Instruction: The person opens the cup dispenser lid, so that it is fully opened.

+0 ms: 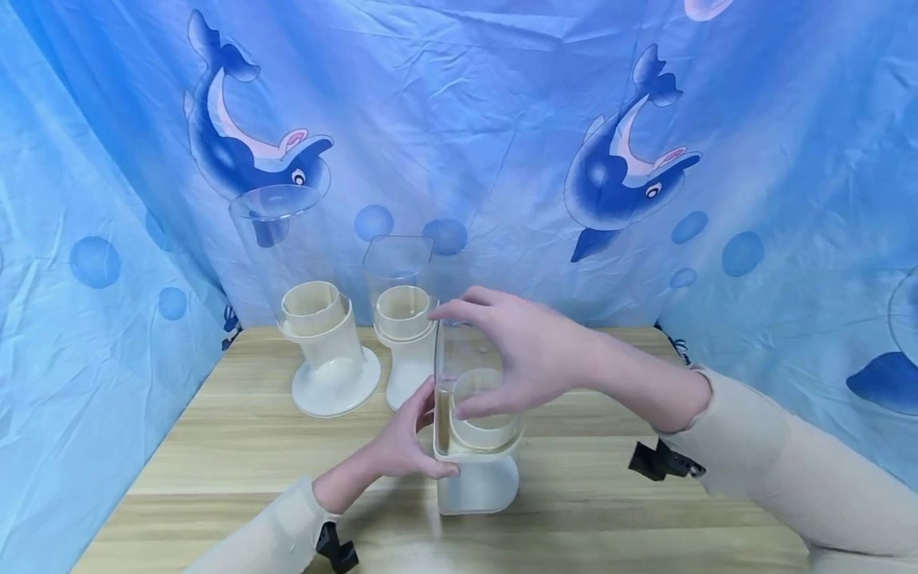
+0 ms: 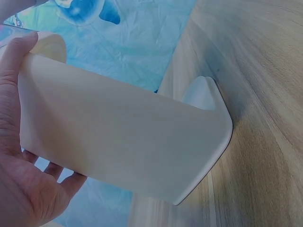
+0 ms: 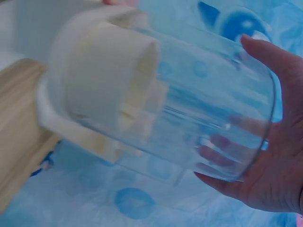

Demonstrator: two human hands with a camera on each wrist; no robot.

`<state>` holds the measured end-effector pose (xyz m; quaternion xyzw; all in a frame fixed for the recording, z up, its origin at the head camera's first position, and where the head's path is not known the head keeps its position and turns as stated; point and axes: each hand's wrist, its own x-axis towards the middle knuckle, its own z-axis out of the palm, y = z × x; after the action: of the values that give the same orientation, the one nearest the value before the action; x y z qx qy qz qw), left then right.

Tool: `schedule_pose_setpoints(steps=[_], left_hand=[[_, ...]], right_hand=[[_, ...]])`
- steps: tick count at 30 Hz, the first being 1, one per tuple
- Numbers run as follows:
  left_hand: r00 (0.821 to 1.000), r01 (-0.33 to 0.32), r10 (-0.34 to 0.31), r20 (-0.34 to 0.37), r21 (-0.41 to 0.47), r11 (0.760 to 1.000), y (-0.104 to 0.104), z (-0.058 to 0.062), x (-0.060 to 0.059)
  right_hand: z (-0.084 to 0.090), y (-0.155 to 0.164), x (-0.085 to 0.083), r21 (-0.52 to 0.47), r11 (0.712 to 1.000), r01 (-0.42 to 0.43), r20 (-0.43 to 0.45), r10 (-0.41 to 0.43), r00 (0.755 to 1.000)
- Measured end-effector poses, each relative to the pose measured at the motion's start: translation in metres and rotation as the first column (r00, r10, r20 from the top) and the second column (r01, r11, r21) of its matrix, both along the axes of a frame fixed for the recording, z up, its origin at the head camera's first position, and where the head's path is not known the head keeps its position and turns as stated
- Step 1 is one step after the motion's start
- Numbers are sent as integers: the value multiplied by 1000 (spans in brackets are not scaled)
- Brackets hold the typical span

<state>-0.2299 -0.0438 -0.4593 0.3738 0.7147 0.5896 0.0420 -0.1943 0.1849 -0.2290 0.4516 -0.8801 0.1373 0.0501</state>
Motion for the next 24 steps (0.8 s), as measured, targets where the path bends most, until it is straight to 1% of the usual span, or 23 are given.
schedule_pose_setpoints(steps=[5,9,11,13,18,21,24], left_hand=[[1000,2,-2,3,-16,1000,-1,-1,0],[1000,8,-8,12,-2,1000,1,-1,3],[1000,5,-5,6,5,1000,3,0,4],[1000,8,-8,5,7,1000,4,-2,8],[1000,20,-20,12,7,1000,5,-11,19],[1000,14,-15,19,17,1000,3,-12,19],[1000,10,-10,19,12,1000,2,-7,16]], right_hand=[[-11,7,9,-40,998,55,-63,-58,996],[-15,16,12,-68,996,59,-101,-66,993],[-15,19,14,-80,995,53,-119,-62,991],[-18,21,16,-88,995,44,-128,-55,990],[-28,19,23,-103,994,28,-121,-40,992],[-30,14,23,-110,993,35,-123,-48,991],[-27,9,22,-108,993,43,-139,-58,989]])
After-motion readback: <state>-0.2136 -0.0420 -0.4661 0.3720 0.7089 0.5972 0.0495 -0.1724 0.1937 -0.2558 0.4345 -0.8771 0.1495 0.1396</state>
